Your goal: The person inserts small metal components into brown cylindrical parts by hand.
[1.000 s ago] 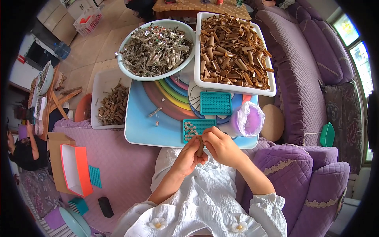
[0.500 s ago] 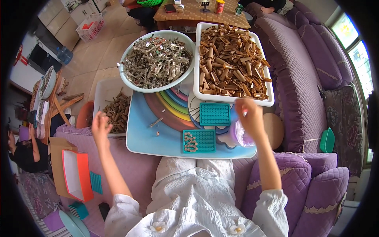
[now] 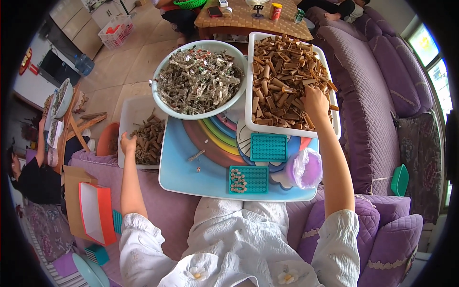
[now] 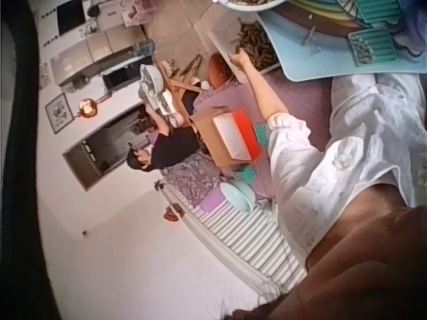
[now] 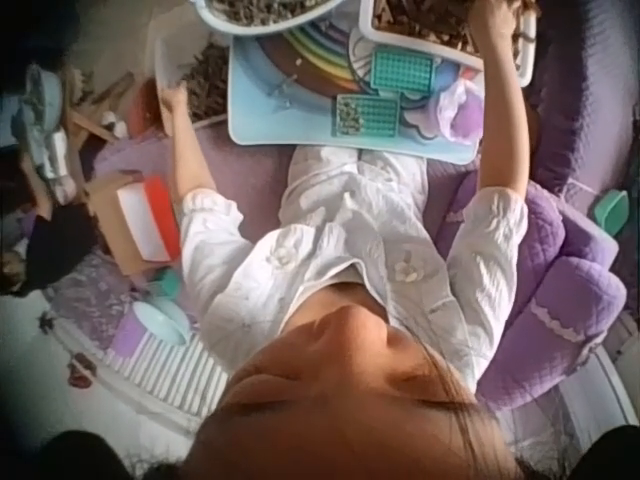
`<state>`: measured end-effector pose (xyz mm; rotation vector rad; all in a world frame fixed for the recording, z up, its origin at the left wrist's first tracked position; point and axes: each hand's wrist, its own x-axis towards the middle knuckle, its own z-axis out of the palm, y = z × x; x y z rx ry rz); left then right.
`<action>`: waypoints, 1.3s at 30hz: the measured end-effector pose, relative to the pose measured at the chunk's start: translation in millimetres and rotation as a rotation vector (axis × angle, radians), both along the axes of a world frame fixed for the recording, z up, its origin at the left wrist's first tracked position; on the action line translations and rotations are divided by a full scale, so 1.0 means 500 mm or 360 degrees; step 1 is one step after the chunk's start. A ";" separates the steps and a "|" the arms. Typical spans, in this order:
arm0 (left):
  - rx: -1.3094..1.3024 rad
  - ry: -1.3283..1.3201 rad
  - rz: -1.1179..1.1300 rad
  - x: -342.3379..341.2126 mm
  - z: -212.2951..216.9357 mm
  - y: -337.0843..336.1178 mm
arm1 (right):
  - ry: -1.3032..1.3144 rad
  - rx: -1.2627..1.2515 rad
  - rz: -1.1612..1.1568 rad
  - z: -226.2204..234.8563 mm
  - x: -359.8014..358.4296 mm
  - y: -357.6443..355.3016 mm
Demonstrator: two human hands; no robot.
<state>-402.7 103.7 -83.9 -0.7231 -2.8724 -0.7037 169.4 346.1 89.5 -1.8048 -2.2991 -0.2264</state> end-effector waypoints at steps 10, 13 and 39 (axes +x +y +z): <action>-0.0316 -0.0527 -0.1910 0.503 0.215 -0.058 | 0.0170 0.0295 -0.0009 0.000 -0.009 -0.012; -0.0387 0.0067 -0.1521 0.558 0.183 -0.080 | 0.0450 0.0441 0.0031 0.013 -0.002 -0.038; 0.0647 -0.0925 -0.1875 0.747 0.412 -0.182 | 0.2331 -0.0988 0.0641 0.006 -0.129 -0.591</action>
